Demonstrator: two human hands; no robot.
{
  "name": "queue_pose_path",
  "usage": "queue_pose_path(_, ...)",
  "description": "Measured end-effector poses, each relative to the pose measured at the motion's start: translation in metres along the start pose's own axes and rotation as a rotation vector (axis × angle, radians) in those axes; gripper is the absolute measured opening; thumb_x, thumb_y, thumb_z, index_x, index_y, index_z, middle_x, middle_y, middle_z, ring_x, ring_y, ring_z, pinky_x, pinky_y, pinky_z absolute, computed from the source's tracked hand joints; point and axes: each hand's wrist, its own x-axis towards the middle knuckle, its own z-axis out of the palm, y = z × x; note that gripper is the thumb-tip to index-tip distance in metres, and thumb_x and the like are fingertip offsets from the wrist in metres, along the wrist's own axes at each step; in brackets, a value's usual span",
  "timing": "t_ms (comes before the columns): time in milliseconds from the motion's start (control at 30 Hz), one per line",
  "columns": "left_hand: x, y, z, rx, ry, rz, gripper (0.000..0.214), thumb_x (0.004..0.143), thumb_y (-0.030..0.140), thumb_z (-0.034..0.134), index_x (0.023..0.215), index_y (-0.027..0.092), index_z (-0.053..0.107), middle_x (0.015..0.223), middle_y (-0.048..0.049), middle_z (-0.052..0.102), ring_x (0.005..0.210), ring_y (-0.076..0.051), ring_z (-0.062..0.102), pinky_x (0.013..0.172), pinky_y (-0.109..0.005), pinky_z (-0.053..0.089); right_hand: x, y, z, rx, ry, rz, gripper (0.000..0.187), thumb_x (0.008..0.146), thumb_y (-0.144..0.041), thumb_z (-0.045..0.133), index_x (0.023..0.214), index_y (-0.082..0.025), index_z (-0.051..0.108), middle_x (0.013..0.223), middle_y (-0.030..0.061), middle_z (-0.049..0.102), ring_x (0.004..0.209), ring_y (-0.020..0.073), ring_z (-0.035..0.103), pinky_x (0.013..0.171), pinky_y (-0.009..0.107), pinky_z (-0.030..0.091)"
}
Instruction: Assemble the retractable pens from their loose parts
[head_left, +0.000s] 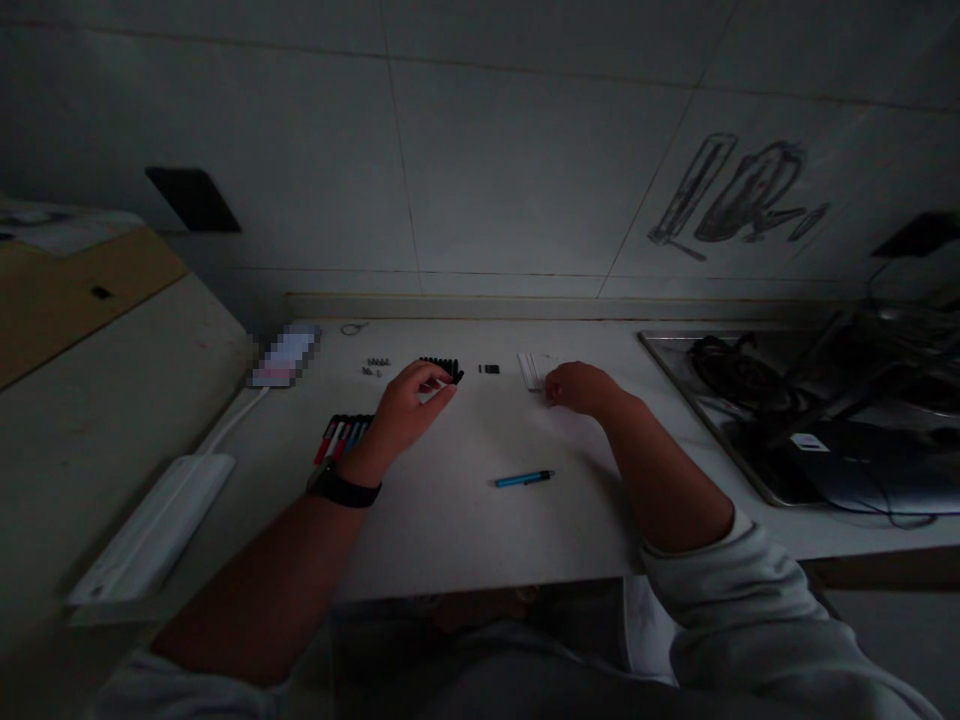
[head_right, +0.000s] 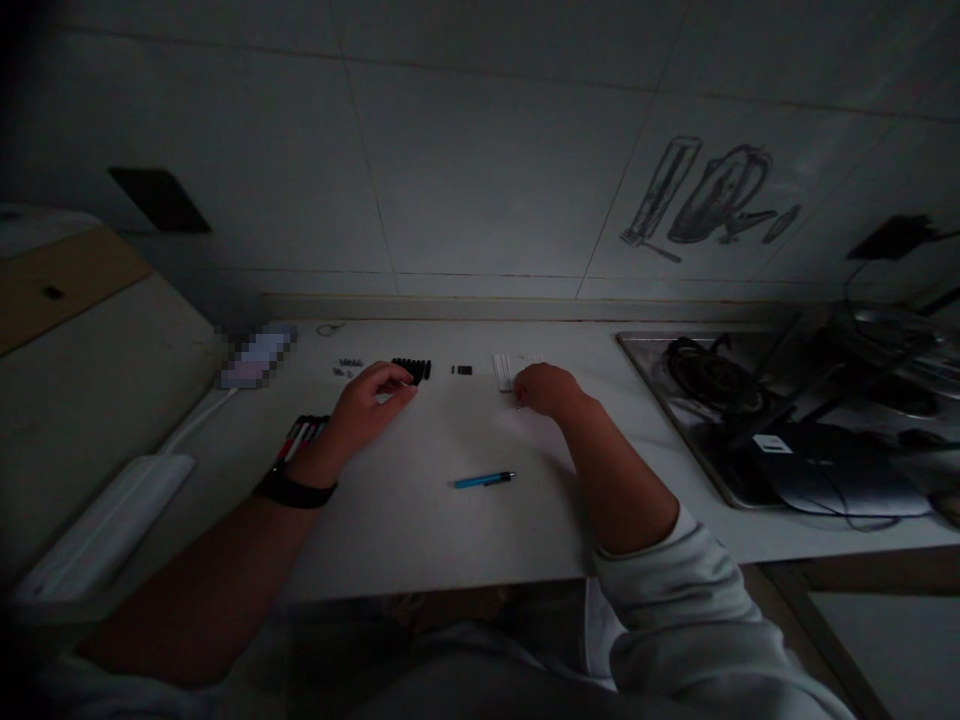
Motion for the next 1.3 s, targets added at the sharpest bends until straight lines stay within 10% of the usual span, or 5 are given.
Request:
queue_pose_path(233,0.000,0.000,0.000,0.011,-0.015,-0.008,0.011,0.092,0.029,0.069,0.101,0.021,0.068,0.101,-0.0047,0.069,0.088,-0.017,0.066,0.082,-0.034,0.056,-0.013,-0.016,-0.004,0.031,-0.038,-0.213,0.017,0.092,-0.019,0.064,0.098,-0.016,0.079,0.113,0.0158,0.073,0.099,0.0270,0.069,0.080,0.032,0.050)
queue_pose_path(667,-0.003,0.008,0.000,0.237,-0.132,0.064,0.013,0.089,0.022,0.076,0.100,0.022,0.069,0.099,-0.0039,0.074,0.092,-0.021,0.070,0.085,-0.036,0.055,-0.008,-0.063,0.005,0.650,0.518,-0.533,0.013,0.097,-0.023,0.061,0.103,-0.022,0.073,0.101,0.0066,0.073,0.090,0.0187,0.068,0.083,0.030,0.050)
queue_pose_path(1300,-0.003,0.015,0.000,0.291,-0.250,0.145,0.009,0.091,0.021,0.074,0.098,0.023,0.070,0.097,-0.0038,0.072,0.096,-0.023,0.067,0.087,-0.038,0.053,-0.007,-0.075,0.017,0.552,0.521,-0.544,0.010,0.098,-0.019,0.060,0.102,-0.022,0.069,0.099,0.0050,0.071,0.083,0.0167,0.065,0.076,0.028,0.047)
